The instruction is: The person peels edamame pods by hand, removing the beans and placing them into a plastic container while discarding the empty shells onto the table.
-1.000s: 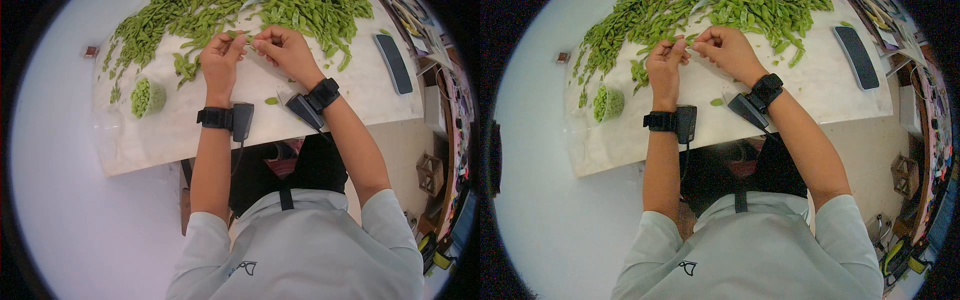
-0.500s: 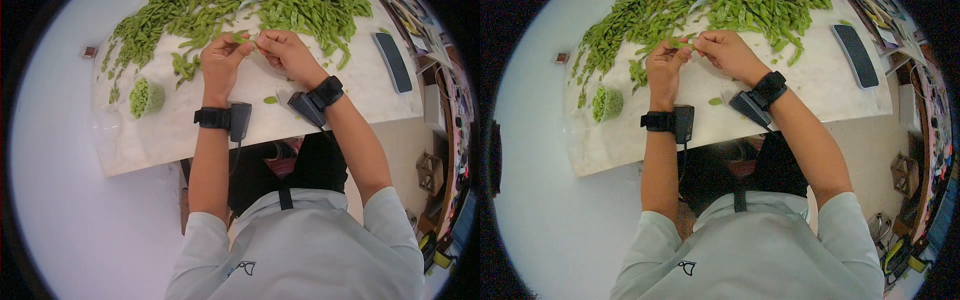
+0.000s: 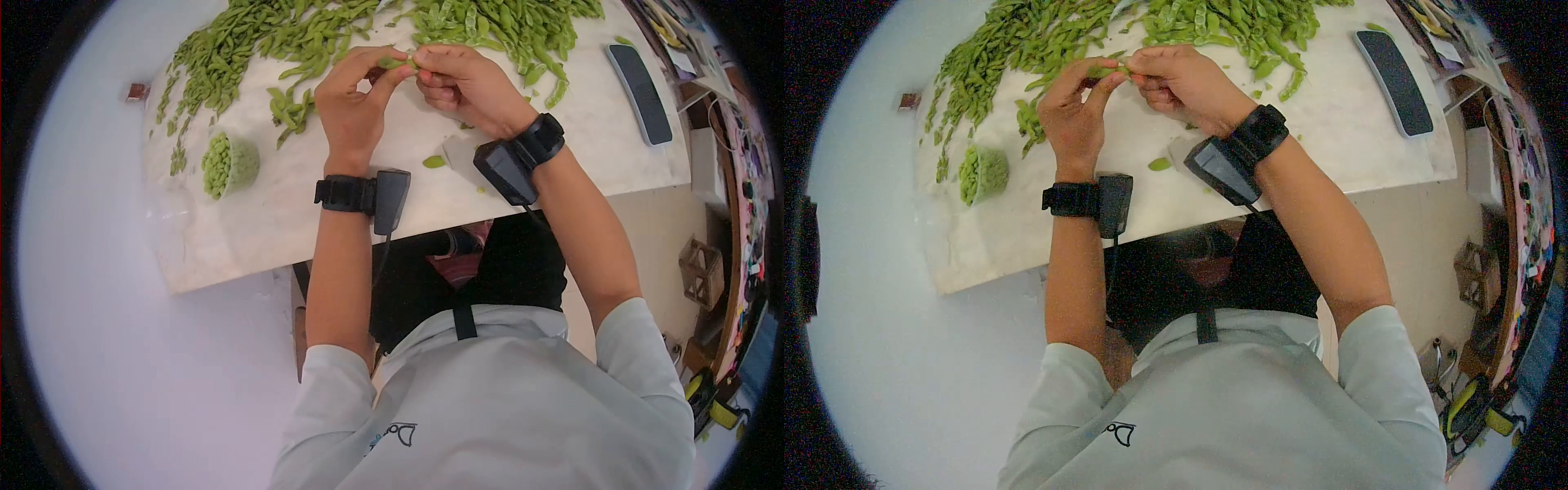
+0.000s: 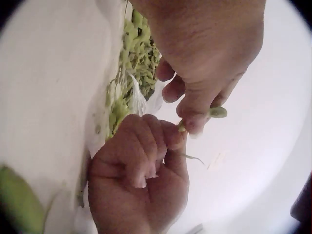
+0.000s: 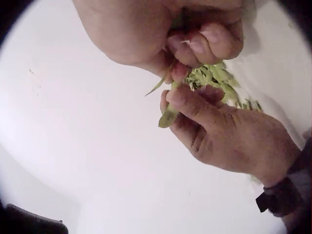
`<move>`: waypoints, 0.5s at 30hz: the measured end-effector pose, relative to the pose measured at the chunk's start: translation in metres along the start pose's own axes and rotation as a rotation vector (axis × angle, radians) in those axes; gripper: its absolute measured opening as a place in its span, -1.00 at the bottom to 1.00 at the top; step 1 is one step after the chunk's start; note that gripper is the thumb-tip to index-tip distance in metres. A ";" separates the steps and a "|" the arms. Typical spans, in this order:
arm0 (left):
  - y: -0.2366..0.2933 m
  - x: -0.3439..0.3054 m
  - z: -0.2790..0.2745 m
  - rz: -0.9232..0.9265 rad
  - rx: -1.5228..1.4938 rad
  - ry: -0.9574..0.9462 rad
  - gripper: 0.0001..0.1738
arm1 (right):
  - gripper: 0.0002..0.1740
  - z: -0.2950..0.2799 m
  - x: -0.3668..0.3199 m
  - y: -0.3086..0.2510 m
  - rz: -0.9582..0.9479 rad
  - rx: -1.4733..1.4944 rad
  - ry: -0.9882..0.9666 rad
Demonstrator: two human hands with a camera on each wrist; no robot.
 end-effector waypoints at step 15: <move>0.017 -0.002 -0.004 0.299 0.141 0.105 -0.82 | -0.68 0.006 -0.001 0.020 0.326 0.508 -0.115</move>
Point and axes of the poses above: each hand's wrist, its own x-axis towards the middle knuckle, its own z-axis out of the palm, y = z × x, the point moved 7 cm from there along x, towards the middle knuckle, and after that the axes turned 15 degrees about x, right-handed, at the moved point
